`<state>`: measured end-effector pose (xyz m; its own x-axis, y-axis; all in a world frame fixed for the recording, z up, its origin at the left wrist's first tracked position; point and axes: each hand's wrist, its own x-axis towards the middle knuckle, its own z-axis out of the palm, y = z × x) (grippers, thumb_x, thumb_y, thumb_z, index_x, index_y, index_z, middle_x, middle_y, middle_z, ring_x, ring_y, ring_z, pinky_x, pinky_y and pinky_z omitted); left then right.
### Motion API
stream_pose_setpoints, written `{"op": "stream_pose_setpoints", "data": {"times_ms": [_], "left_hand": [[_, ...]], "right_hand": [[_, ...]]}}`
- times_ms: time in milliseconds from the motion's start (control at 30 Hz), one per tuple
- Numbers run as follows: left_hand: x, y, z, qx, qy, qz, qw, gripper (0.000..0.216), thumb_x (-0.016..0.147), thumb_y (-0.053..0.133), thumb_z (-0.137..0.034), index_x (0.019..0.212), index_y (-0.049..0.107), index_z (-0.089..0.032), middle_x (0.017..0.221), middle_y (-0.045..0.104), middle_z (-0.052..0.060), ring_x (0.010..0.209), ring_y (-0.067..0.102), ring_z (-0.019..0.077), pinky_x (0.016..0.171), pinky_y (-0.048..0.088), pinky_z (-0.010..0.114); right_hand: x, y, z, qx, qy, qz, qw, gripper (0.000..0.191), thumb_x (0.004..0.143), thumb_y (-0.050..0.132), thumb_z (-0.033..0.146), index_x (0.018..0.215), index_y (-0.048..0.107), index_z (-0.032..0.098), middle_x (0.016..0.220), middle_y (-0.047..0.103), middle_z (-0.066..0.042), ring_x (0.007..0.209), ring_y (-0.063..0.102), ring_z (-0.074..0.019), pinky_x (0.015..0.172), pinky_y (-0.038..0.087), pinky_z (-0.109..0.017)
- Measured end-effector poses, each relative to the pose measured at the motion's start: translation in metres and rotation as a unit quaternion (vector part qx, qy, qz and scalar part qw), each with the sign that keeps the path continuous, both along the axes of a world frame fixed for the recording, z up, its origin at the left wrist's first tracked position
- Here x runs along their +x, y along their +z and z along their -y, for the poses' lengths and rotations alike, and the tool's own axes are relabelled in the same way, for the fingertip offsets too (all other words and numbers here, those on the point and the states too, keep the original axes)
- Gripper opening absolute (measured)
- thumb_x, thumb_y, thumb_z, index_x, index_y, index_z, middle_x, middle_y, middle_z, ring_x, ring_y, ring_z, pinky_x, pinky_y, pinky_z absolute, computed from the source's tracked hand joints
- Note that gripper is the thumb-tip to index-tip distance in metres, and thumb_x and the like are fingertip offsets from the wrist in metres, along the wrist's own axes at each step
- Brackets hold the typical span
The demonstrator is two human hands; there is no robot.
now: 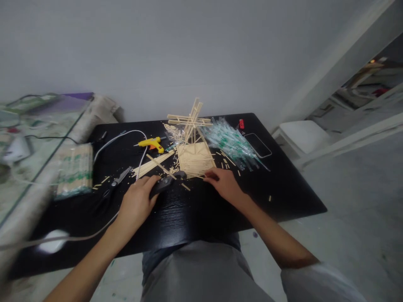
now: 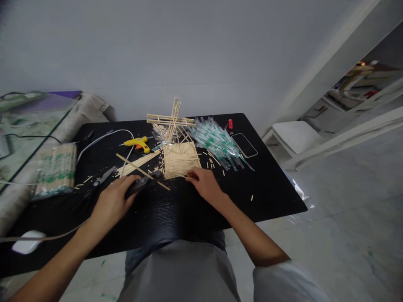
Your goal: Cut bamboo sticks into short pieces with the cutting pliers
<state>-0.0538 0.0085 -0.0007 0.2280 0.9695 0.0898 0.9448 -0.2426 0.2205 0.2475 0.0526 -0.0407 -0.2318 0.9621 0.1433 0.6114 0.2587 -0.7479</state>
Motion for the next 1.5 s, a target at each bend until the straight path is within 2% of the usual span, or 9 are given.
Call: {"op": "stream_pose_setpoints", "data": {"times_ms": [200,367,500,667,767,900,1133,1333,1500], "left_hand": [[0.012,-0.015,0.004,-0.050,-0.018,0.118,0.992,0.037,0.098,0.051,-0.053,0.116,0.065,-0.024,0.111,0.074,0.008,0.100,0.071,0.0277,0.087,0.052,0.036],[0.027,-0.004,0.008,-0.148,-0.007,0.152,0.977,0.047,0.100,0.039,-0.062,0.100,0.065,-0.023,0.095,0.076,0.005,0.088,0.072,0.0275,0.080,0.049,0.036],[0.032,0.005,0.009,-0.177,-0.023,0.178,0.968,0.051,0.101,0.034,-0.062,0.085,0.061,-0.022,0.081,0.072,0.004,0.080,0.070,0.0246,0.074,0.044,0.033],[0.036,0.005,0.010,-0.183,-0.023,0.180,0.966,0.054,0.101,0.034,-0.063,0.079,0.060,-0.021,0.075,0.068,0.003,0.071,0.066,0.0219,0.069,0.041,0.032],[0.037,0.002,0.011,-0.179,-0.021,0.169,0.969,0.055,0.101,0.033,-0.063,0.075,0.058,-0.022,0.070,0.065,0.002,0.065,0.063,0.0205,0.066,0.038,0.032],[0.038,0.000,0.012,-0.180,-0.007,0.149,0.972,0.055,0.101,0.034,-0.064,0.072,0.056,-0.022,0.067,0.064,0.002,0.065,0.063,0.0211,0.065,0.038,0.031],[0.039,0.002,0.015,-0.179,-0.022,0.150,0.972,0.052,0.101,0.032,-0.062,0.084,0.060,-0.021,0.080,0.070,0.006,0.079,0.069,0.0248,0.073,0.041,0.033],[0.036,0.004,0.017,-0.171,-0.046,0.169,0.969,0.050,0.102,0.034,-0.060,0.088,0.061,-0.021,0.084,0.071,0.006,0.082,0.069,0.0249,0.075,0.044,0.033],[0.032,0.002,0.016,-0.161,-0.089,0.214,0.959,0.044,0.102,0.038,-0.054,0.095,0.065,-0.020,0.088,0.072,0.006,0.083,0.068,0.0232,0.078,0.047,0.033]], "right_hand": [[0.029,-0.004,0.003,0.003,-0.035,0.110,0.993,0.012,0.082,0.077,0.008,0.082,0.070,0.017,0.084,0.073,-0.006,0.079,0.068,-0.0225,0.078,0.052,-0.036],[0.020,0.002,0.012,0.013,-0.045,0.123,0.991,0.006,0.086,0.072,0.011,0.087,0.071,0.016,0.092,0.074,-0.010,0.094,0.067,-0.0270,0.087,0.051,-0.041],[-0.002,0.021,0.026,-0.030,-0.012,-0.048,0.998,0.011,0.095,0.065,0.024,0.099,0.073,0.017,0.098,0.077,-0.008,0.091,0.071,-0.0222,0.088,0.054,-0.037],[-0.032,0.033,0.042,-0.204,0.064,-0.267,0.940,0.020,0.088,0.070,0.034,0.099,0.072,0.016,0.087,0.076,-0.005,0.070,0.071,-0.0169,0.067,0.058,-0.029],[-0.039,0.030,0.045,-0.225,0.056,-0.294,0.927,0.018,0.087,0.071,0.033,0.092,0.071,0.016,0.079,0.073,-0.003,0.058,0.065,-0.0132,0.056,0.054,-0.026],[-0.041,0.026,0.046,-0.214,0.039,-0.286,0.933,0.019,0.087,0.071,0.035,0.090,0.071,0.016,0.077,0.072,-0.003,0.057,0.063,-0.0127,0.054,0.053,-0.025],[-0.041,0.033,0.048,-0.193,0.047,-0.257,0.946,0.028,0.093,0.065,0.039,0.074,0.066,0.018,0.064,0.064,0.001,0.050,0.055,-0.0103,0.051,0.046,-0.023],[-0.034,0.036,0.047,-0.273,0.093,-0.343,0.894,0.037,0.086,0.073,0.050,0.077,0.066,0.016,0.062,0.060,0.002,0.045,0.048,-0.0079,0.043,0.035,-0.022],[-0.032,0.036,0.048,-0.340,0.118,-0.415,0.836,0.036,0.083,0.079,0.048,0.081,0.069,0.014,0.059,0.057,0.002,0.044,0.044,-0.0066,0.040,0.028,-0.021]]}}
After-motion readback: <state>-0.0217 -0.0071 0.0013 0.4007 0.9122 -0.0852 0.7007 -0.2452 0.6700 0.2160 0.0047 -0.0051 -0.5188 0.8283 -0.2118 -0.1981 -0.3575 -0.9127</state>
